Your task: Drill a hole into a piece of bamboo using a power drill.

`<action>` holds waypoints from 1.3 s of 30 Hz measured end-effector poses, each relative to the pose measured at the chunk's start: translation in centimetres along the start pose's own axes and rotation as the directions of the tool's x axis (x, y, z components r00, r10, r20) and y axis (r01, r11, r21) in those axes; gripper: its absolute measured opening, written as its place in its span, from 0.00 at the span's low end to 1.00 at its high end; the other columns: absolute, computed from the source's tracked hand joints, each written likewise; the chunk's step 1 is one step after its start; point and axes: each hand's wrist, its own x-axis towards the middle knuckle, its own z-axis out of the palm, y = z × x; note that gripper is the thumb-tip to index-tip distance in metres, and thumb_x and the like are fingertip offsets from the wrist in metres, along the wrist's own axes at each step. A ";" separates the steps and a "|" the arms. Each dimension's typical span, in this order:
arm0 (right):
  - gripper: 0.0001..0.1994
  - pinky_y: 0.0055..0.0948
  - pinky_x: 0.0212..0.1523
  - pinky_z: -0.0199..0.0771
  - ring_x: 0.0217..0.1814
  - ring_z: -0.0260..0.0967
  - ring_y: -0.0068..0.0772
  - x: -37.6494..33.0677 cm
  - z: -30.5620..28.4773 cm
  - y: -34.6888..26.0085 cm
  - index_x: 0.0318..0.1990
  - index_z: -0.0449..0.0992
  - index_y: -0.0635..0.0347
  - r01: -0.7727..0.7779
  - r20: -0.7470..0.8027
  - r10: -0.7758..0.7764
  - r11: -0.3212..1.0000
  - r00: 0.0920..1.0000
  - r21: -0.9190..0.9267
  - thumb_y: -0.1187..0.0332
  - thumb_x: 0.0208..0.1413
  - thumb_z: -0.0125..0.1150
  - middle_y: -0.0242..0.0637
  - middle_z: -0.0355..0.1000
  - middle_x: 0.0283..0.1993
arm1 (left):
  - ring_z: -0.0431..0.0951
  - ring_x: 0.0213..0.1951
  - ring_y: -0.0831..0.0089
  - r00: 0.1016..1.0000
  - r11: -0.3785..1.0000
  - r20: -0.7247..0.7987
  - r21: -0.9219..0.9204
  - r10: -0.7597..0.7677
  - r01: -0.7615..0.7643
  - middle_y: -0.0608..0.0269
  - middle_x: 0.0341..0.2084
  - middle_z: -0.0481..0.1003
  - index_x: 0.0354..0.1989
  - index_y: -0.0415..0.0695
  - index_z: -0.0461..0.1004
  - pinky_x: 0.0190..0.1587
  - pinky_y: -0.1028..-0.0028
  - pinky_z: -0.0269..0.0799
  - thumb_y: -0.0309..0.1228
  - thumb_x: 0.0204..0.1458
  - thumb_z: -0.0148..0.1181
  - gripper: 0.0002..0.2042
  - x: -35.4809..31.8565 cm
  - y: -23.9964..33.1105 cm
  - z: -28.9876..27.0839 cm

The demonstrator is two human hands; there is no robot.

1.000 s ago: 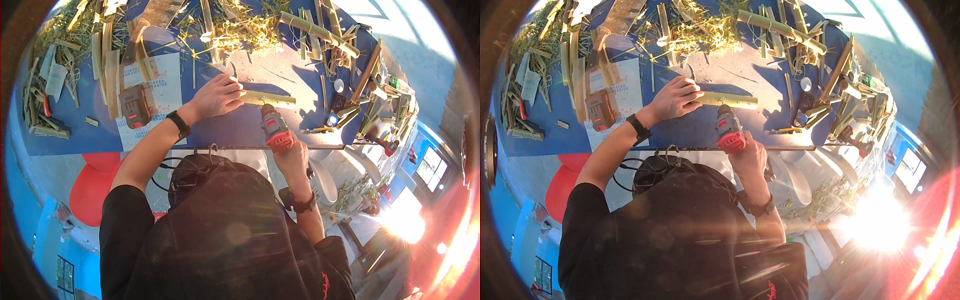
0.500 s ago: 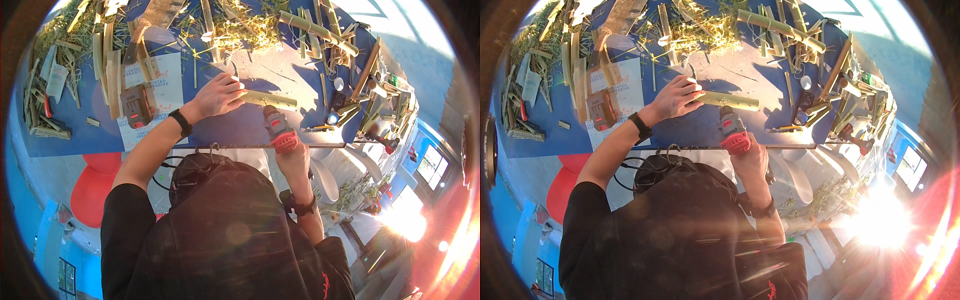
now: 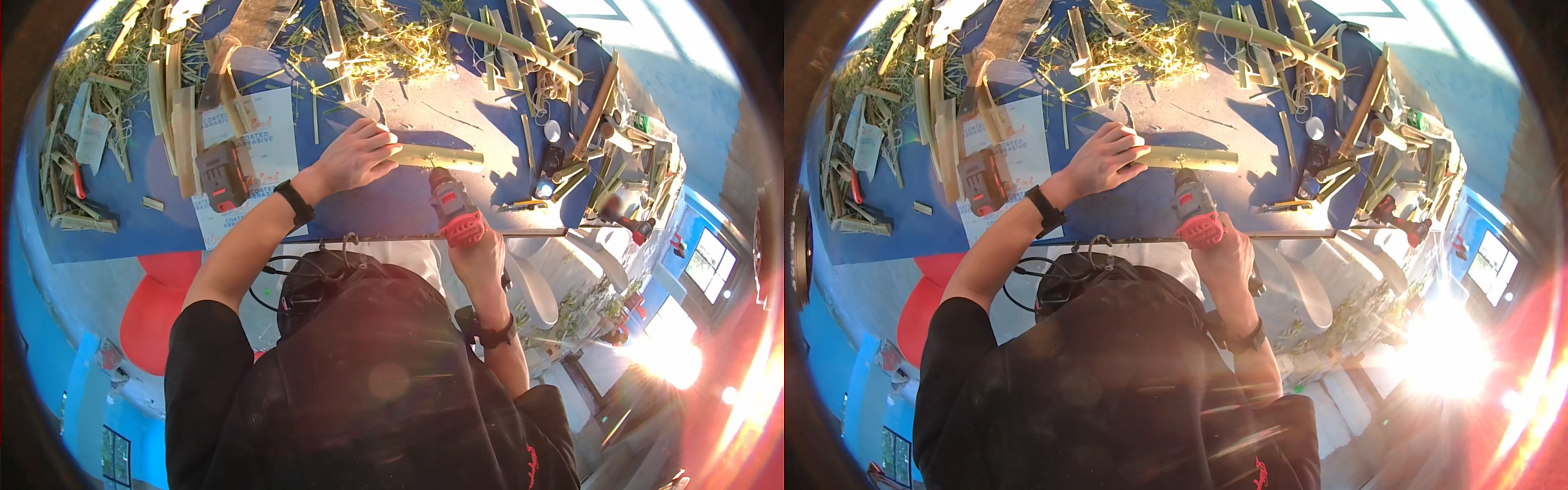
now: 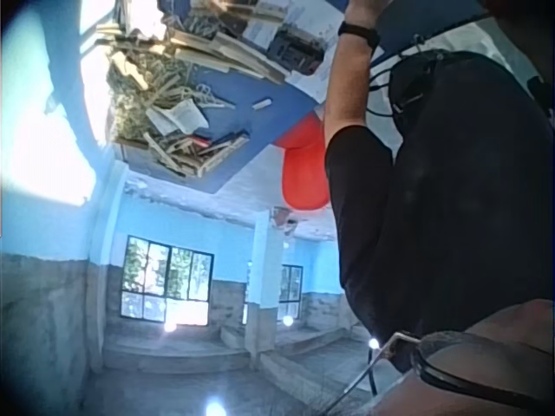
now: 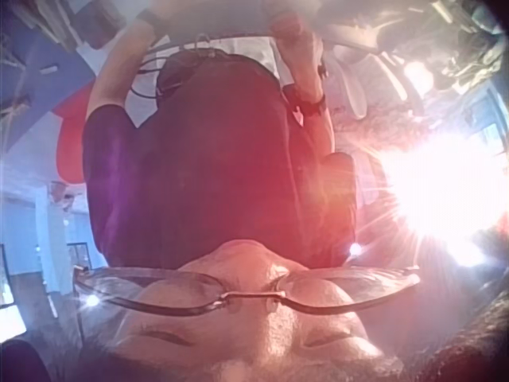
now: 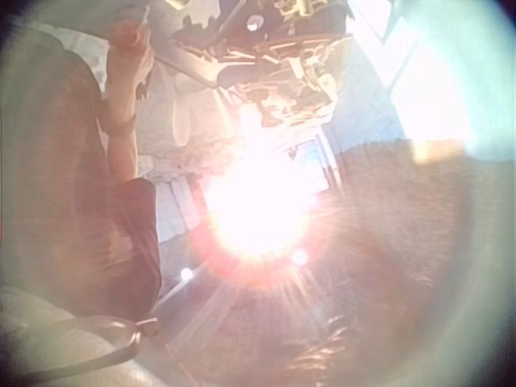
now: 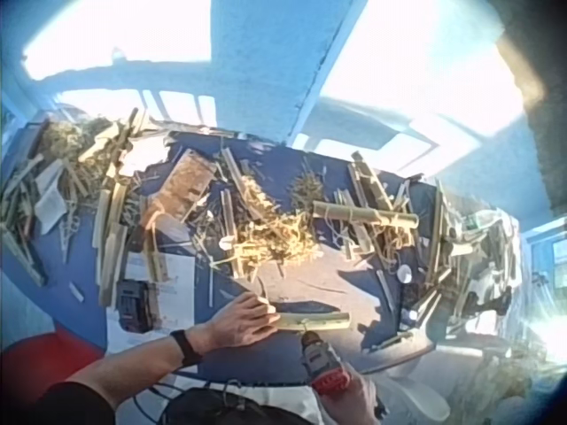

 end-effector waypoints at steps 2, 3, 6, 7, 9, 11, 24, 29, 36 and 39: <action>0.15 0.54 0.36 0.75 0.35 0.78 0.63 0.1 0.1 -0.1 0.37 0.75 0.56 -0.012 -0.002 0.012 1.000 1.000 -0.024 0.60 0.51 0.76 0.50 0.79 0.28 | 0.76 0.50 0.64 1.000 1.000 0.001 -0.013 0.002 -0.002 0.65 0.46 0.78 0.47 0.44 0.80 0.61 0.62 0.70 0.34 0.53 0.73 0.15 0.1 0.0 0.0; 0.15 0.54 0.37 0.75 0.36 0.78 0.63 0.1 0.1 -0.1 0.38 0.76 0.56 -0.024 -0.003 0.024 0.999 1.000 -0.048 0.61 0.51 0.75 0.50 0.79 0.29 | 0.76 0.51 0.64 1.000 1.000 0.002 -0.027 0.003 -0.003 0.65 0.46 0.78 0.47 0.44 0.80 0.61 0.62 0.70 0.34 0.53 0.72 0.15 0.1 0.0 0.0; 0.14 0.54 0.39 0.76 0.37 0.78 0.64 0.1 0.3 0.3 0.39 0.77 0.56 -0.039 -0.006 0.039 0.999 0.999 -0.023 0.63 0.50 0.75 0.51 0.79 0.30 | 0.77 0.51 0.63 1.000 1.000 0.015 -0.027 0.004 -0.003 0.65 0.46 0.77 0.50 0.44 0.80 0.61 0.60 0.72 0.34 0.53 0.74 0.18 0.1 0.0 0.0; 0.14 0.54 0.39 0.76 0.37 0.78 0.64 0.1 0.3 0.3 0.39 0.77 0.56 -0.038 -0.006 0.038 0.999 0.999 -0.022 0.63 0.50 0.75 0.51 0.79 0.30 | 0.77 0.51 0.63 1.000 1.000 0.015 -0.026 0.004 -0.003 0.65 0.46 0.77 0.50 0.44 0.80 0.61 0.60 0.72 0.34 0.53 0.74 0.18 0.1 0.0 0.0; 0.13 0.54 0.40 0.76 0.38 0.78 0.64 0.2 0.3 0.2 0.39 0.77 0.56 -0.053 -0.015 0.053 0.998 0.998 -0.022 0.64 0.49 0.74 0.51 0.79 0.30 | 0.78 0.51 0.63 1.000 1.000 0.006 -0.027 0.002 -0.002 0.65 0.45 0.78 0.50 0.44 0.80 0.61 0.60 0.72 0.34 0.53 0.74 0.17 0.1 0.0 0.1; 0.13 0.55 0.40 0.76 0.38 0.78 0.64 0.2 0.2 0.0 0.39 0.77 0.56 -0.050 -0.014 0.049 0.999 0.999 -0.021 0.65 0.48 0.74 0.51 0.79 0.30 | 0.78 0.51 0.63 1.000 1.000 0.012 -0.021 -0.001 0.002 0.65 0.45 0.78 0.50 0.44 0.80 0.61 0.60 0.72 0.34 0.53 0.74 0.17 0.0 0.0 0.1; 0.13 0.54 0.39 0.75 0.37 0.78 0.65 0.4 0.1 0.3 0.39 0.76 0.57 -0.030 -0.007 0.030 1.000 1.000 -0.007 0.68 0.47 0.73 0.51 0.79 0.29 | 0.77 0.51 0.64 0.999 1.000 0.035 0.001 -0.010 0.010 0.65 0.45 0.78 0.50 0.43 0.80 0.61 0.61 0.72 0.35 0.55 0.73 0.16 0.3 0.1 -0.1; 0.13 0.52 0.38 0.76 0.37 0.78 0.64 -0.3 -1.3 -0.2 0.39 0.77 0.57 -0.054 -0.016 0.054 0.998 0.998 -0.014 0.66 0.49 0.73 0.50 0.79 0.29 | 0.77 0.50 0.63 1.000 1.000 -0.001 0.010 -0.008 0.008 0.65 0.45 0.79 0.46 0.43 0.81 0.61 0.63 0.71 0.36 0.55 0.71 0.14 0.4 0.1 0.1; 0.12 0.47 0.39 0.80 0.39 0.82 0.58 -1.1 -3.5 1.1 0.41 0.81 0.60 -0.077 0.005 0.077 0.995 0.997 0.057 0.64 0.53 0.74 0.51 0.81 0.32 | 0.77 0.53 0.61 0.998 0.999 0.053 0.031 -0.036 0.034 0.63 0.48 0.78 0.49 0.43 0.79 0.62 0.62 0.70 0.39 0.54 0.72 0.18 0.1 0.2 -0.3; 0.14 0.48 0.38 0.78 0.38 0.80 0.60 -1.2 -2.1 0.9 0.42 0.80 0.56 -0.021 0.040 0.017 0.996 0.999 0.088 0.64 0.51 0.74 0.49 0.80 0.30 | 0.77 0.55 0.59 0.995 0.996 0.070 -0.047 -0.075 0.079 0.63 0.51 0.78 0.54 0.46 0.77 0.62 0.60 0.72 0.40 0.53 0.75 0.23 0.2 0.2 -0.6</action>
